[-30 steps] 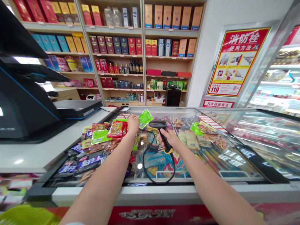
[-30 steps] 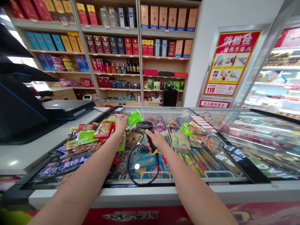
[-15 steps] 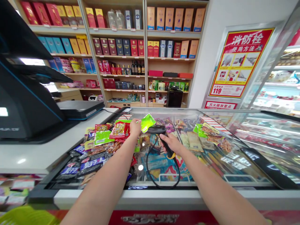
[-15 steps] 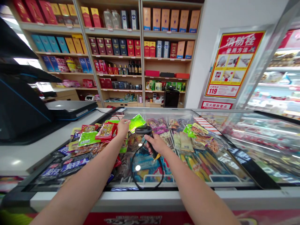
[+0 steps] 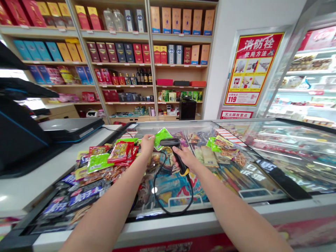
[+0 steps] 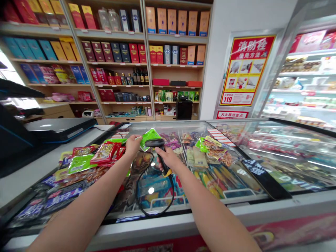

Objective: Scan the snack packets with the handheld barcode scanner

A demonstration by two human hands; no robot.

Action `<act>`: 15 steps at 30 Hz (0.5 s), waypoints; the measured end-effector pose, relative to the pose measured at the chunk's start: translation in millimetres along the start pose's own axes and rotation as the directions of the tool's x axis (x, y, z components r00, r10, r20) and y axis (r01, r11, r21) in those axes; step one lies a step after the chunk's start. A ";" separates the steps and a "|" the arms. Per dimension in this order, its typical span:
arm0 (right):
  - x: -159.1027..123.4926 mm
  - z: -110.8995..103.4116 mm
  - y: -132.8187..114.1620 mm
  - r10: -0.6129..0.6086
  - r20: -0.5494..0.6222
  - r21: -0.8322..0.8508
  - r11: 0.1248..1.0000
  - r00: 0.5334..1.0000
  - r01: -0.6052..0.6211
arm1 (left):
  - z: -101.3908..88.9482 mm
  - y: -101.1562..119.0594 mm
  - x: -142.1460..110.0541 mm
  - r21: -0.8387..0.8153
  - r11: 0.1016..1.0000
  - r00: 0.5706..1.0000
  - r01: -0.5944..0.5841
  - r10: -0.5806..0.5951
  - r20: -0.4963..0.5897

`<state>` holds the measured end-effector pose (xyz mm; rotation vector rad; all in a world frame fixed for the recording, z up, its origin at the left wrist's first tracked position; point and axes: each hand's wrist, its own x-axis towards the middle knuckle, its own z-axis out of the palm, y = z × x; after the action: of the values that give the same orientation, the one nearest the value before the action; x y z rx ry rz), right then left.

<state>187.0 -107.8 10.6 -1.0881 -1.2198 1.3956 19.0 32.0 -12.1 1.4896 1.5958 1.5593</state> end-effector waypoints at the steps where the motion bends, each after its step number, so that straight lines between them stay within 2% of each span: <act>1: -2.6 -3.4 -6.6 -0.008 -0.011 0.018 1.000 1.000 0.008 | 9.9 5.0 -0.9 -0.048 0.999 1.000 0.007 -0.006 0.025; 3: -8.3 -14.8 -19.1 -0.041 -0.034 0.055 0.998 0.999 0.043 | 34.7 18.3 -3.9 -0.165 0.985 0.995 0.058 -0.043 0.093; 5: -14.5 -33.2 -28.8 -0.084 -0.072 0.074 0.993 0.994 0.090 | 65.7 35.4 -9.8 -0.293 0.941 0.973 0.166 -0.108 0.204; 8: -25.2 -69.6 -36.2 -0.133 -0.203 0.052 0.988 0.970 0.146 | 119.9 63.9 -25.2 -0.431 0.818 0.887 0.381 -0.192 0.420; 10: -33.6 -94.2 -37.1 -0.152 -0.322 0.039 0.984 0.934 0.174 | 157.2 82.2 -39.5 -0.443 0.739 0.812 0.508 -0.239 0.533; 12: -42.4 -115.1 -35.4 -0.157 -0.428 0.045 0.980 0.890 0.194 | 191.4 98.3 -55.2 -0.412 0.703 0.756 0.580 -0.276 0.594; 15: -54.0 -136.5 -30.8 -0.151 -0.518 0.060 0.975 0.842 0.212 | 230.9 116.1 -76.8 -0.380 0.713 0.725 0.589 -0.257 0.639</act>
<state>332.5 -139.7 28.6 -1.1343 -0.8152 0.9309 287.9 32.5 6.8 0.9761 0.9288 1.0432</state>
